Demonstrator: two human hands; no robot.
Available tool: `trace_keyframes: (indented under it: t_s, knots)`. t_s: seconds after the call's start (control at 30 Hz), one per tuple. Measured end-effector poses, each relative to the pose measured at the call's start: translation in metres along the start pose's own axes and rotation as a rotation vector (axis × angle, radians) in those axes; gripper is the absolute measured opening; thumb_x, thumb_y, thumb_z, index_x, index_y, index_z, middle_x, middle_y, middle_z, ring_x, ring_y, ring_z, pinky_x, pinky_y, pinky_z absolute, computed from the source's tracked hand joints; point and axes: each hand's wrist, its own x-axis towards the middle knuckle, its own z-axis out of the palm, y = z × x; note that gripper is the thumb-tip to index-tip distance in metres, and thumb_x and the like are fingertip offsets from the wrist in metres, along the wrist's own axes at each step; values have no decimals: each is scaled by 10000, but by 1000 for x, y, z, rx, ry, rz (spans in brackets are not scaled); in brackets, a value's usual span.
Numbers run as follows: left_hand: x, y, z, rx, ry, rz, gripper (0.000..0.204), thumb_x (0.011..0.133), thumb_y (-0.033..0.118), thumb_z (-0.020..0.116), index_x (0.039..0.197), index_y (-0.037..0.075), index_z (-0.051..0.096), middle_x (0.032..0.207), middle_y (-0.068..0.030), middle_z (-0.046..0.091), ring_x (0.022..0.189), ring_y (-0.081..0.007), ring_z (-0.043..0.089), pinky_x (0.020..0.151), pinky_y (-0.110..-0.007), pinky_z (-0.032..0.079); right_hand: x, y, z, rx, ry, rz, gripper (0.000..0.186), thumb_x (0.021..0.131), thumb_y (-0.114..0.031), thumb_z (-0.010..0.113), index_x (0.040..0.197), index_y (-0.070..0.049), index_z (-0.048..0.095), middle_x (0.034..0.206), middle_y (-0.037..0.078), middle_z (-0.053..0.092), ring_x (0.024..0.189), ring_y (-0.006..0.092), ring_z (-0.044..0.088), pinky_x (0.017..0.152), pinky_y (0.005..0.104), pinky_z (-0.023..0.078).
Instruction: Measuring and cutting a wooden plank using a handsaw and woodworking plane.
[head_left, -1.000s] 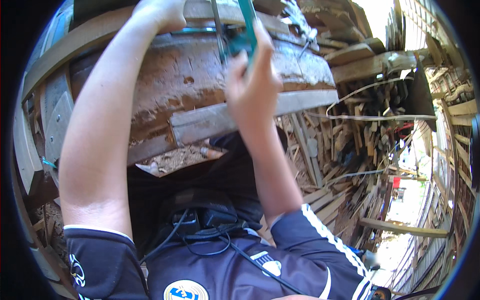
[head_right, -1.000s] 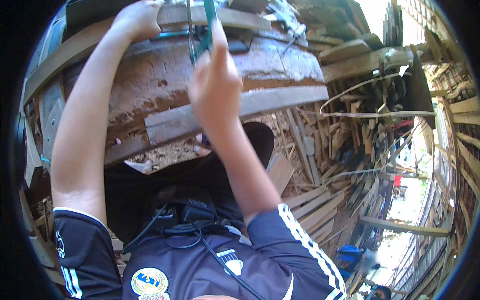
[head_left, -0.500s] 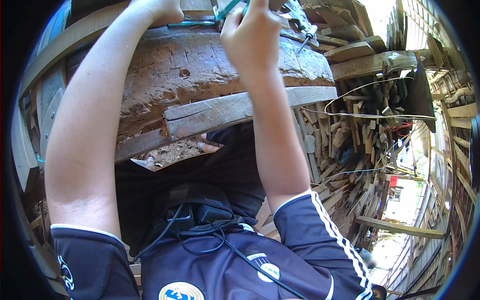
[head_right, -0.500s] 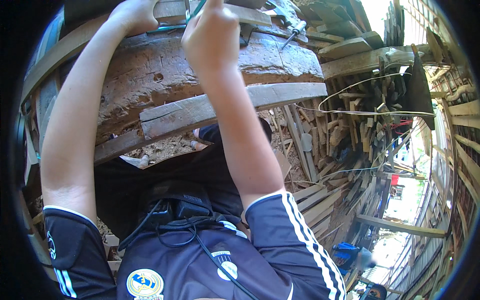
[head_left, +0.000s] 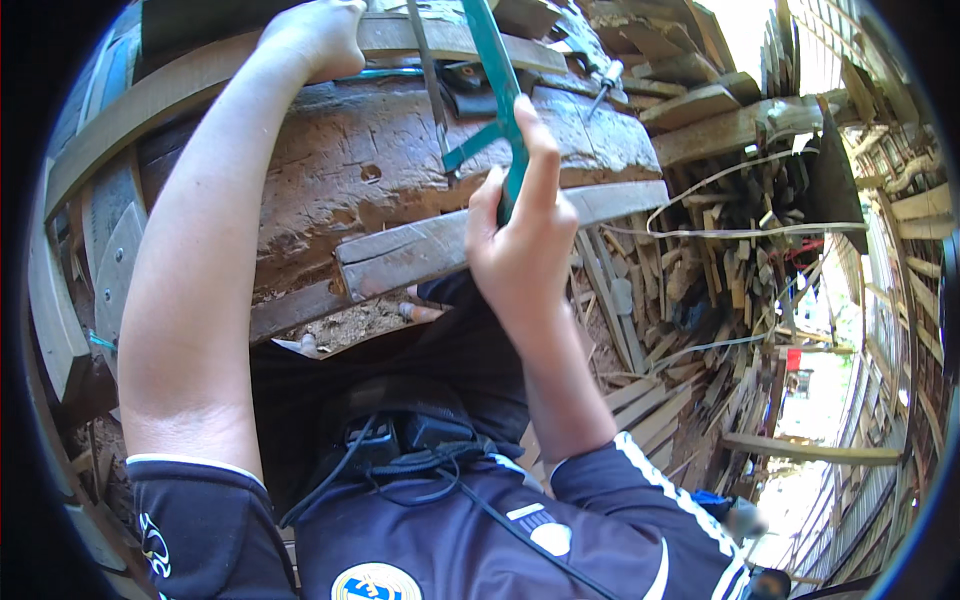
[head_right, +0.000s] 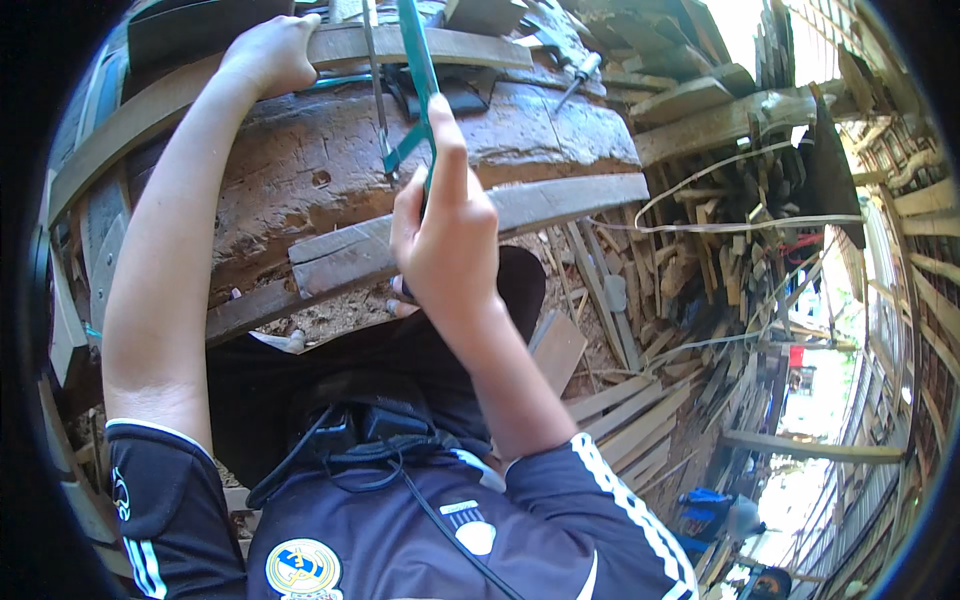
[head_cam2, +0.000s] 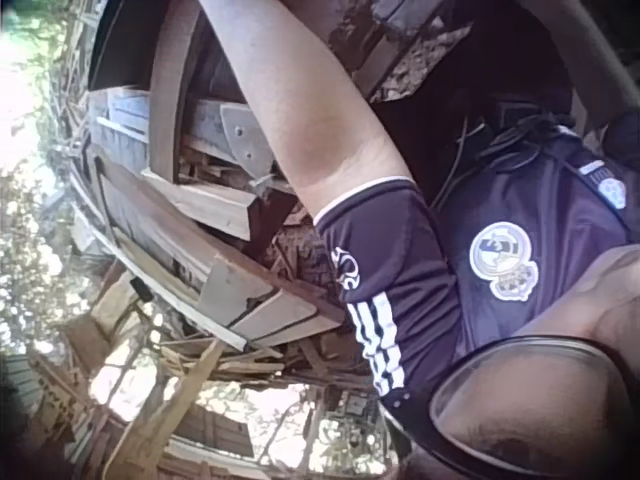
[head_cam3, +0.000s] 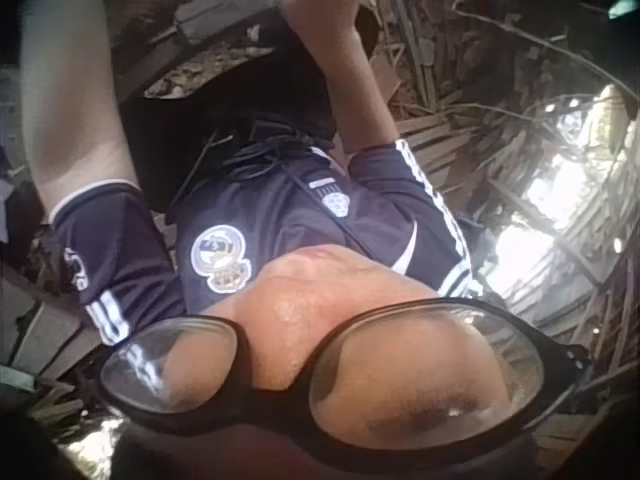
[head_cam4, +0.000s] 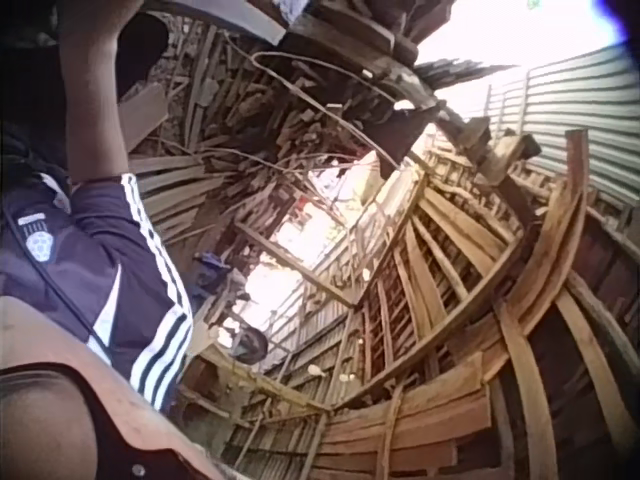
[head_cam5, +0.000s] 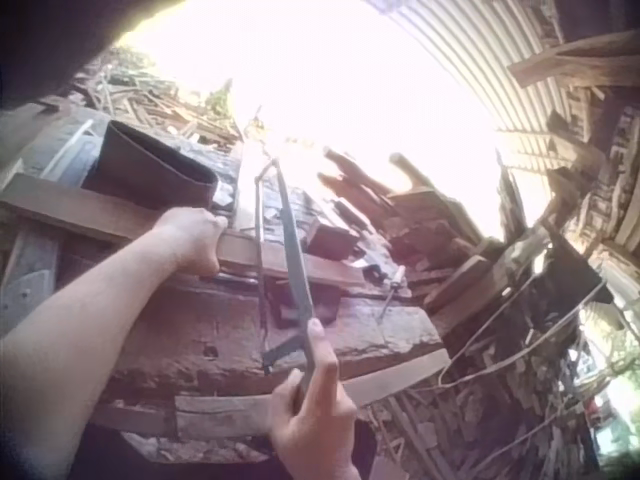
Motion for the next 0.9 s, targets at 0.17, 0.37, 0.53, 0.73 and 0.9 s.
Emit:
trace_keyframes:
  t_s: [0.17,0.37,0.53,0.73,0.9]
  knots:
    - [18,-16,41,315,-41,-282,594,735,154,679,1310,15,637,1220,-238,703,1144,-361,681,1011,-436,544,72,35,46,-180,-153,201,519,906,35,600,1407,-9,472,904,280,684,777,465,689,617,460,544]
    - [20,10,12,309,-239,-385,583,741,183,669,1301,22,655,1241,-219,705,1164,-333,685,1006,-439,555,-11,-20,-38,2,-60,216,595,910,67,538,1491,-34,461,830,137,667,639,121,658,530,278,497]
    - [19,10,4,313,-193,-343,478,751,197,700,1185,5,640,1161,-233,714,1104,-374,689,964,-454,559,-42,-29,-136,431,67,689,579,967,29,559,1525,-9,409,803,66,612,553,76,581,514,237,516]
    - [13,11,13,281,-216,-306,476,743,199,724,1153,-3,592,1164,-246,691,1137,-388,657,999,-448,522,-79,11,-135,284,141,683,570,1035,-96,569,1557,-32,349,772,55,553,547,103,547,496,267,550]
    - [11,27,-1,312,-238,-329,493,744,233,746,1149,-22,625,1174,-238,704,1125,-365,681,1009,-436,535,-86,44,-125,583,259,825,528,1067,-229,576,1496,-3,366,803,73,574,582,139,580,554,311,574]
